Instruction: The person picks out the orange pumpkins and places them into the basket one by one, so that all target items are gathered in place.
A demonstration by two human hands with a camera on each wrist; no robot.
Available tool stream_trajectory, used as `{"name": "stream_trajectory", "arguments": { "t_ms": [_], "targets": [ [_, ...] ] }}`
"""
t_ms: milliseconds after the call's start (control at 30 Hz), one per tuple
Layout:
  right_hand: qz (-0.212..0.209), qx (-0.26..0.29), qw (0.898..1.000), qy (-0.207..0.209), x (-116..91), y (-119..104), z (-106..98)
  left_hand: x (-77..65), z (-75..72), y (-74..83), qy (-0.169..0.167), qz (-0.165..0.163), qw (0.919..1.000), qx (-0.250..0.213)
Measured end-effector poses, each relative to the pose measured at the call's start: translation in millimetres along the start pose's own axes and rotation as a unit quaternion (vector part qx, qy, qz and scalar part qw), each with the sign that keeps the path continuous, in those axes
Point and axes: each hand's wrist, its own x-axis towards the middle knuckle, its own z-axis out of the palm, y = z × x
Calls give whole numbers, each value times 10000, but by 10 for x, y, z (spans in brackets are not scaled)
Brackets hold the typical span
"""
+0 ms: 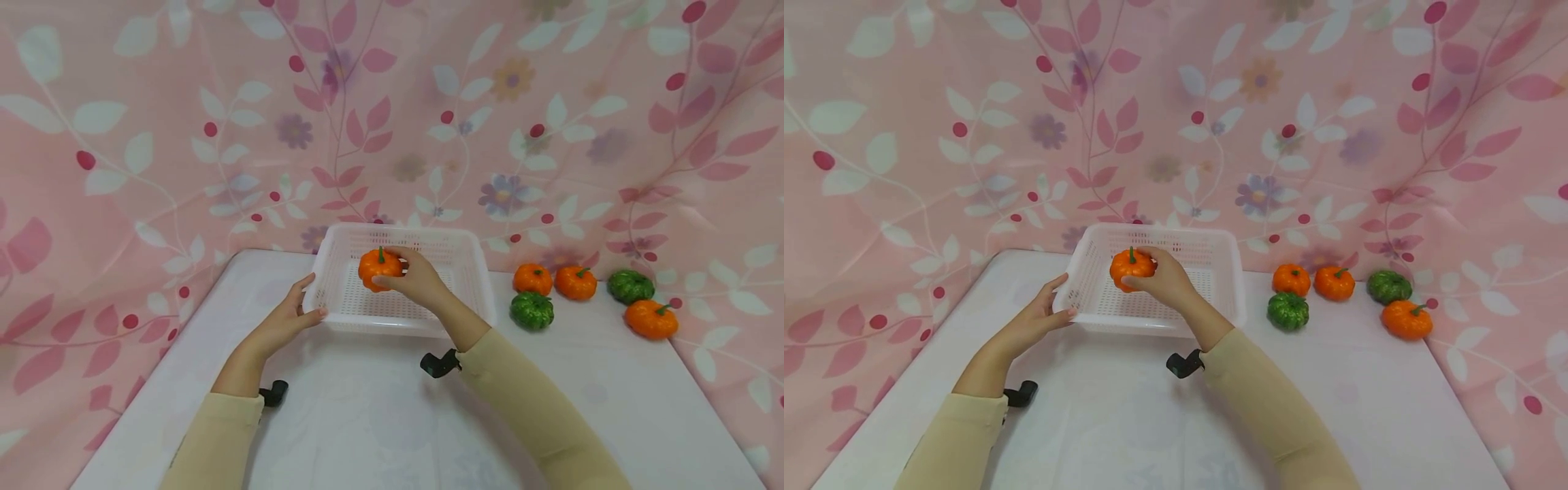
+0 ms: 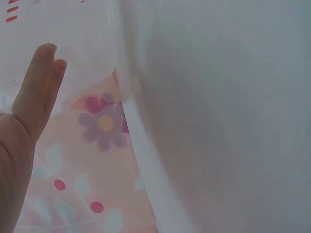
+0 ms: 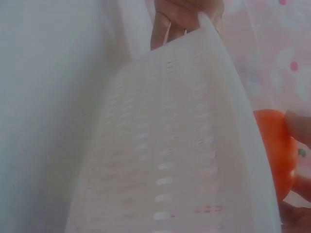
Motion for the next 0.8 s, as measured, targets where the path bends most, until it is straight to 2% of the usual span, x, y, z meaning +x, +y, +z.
{"name": "stream_trajectory", "arguments": {
  "t_ms": [133,400,633,800],
  "targets": [
    [53,-150,9996,-215,95,-38,57,-9,-13,7,18,-66,9999,136],
    [149,-703,9954,-631,303,-1,183,-23,-9,9,29,-119,9999,80],
    [474,-407,9921,-1088,399,28,266,-14,-5,7,8,-75,10000,6],
    [543,-364,9895,-1289,457,105,329,-3,-8,20,-9,-52,9999,97]
  ]
}}
